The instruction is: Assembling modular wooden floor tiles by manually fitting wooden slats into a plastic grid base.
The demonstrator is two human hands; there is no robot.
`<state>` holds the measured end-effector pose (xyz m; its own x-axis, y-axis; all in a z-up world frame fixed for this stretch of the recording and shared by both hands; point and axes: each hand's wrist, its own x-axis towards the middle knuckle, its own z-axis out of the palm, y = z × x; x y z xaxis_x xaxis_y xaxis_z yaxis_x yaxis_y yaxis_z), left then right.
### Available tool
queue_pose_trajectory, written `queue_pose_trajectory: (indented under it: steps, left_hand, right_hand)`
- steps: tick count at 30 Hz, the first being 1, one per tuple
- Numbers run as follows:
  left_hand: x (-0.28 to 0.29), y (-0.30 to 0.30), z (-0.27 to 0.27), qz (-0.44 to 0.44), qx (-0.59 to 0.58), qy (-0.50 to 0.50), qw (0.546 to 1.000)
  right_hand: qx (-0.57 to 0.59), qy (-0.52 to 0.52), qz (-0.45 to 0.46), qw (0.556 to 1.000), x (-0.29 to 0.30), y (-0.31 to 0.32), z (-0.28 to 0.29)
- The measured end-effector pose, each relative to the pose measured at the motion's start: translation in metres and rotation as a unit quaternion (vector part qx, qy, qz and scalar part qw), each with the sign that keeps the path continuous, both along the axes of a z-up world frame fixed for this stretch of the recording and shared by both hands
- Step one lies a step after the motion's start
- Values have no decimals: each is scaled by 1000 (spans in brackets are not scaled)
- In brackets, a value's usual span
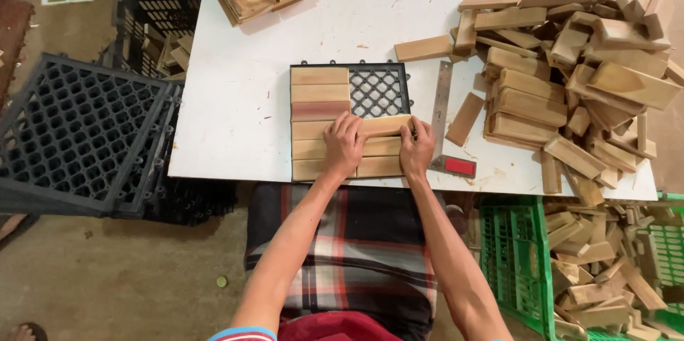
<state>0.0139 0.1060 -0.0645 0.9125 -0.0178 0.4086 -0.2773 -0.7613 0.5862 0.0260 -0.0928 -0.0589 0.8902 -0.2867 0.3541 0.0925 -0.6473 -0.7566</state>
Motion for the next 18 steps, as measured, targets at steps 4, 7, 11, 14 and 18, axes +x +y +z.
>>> queue_pose_trajectory:
  steps: [4, 7, 11, 14, 18]
  left_hand:
    - [8, -1, -12, 41, 10, -23, 999]
    - [1, 1, -17, 18, -1, -9, 1000]
    - [4, 6, -15, 38, -50, -19, 998]
    - [2, 3, -16, 71, -59, -28, 995]
    - [1, 2, -9, 90, -82, -35, 992]
  right_hand:
    - [9, -42, -12, 999, -2, 5, 10]
    - [-9, -44, -17, 999, -9, 6, 10]
    - [-1, -44, -30, 999, -4, 8, 8]
    - [-16, -27, -37, 999, -9, 9, 11]
    - [-31, 11, -51, 998, -11, 11, 14]
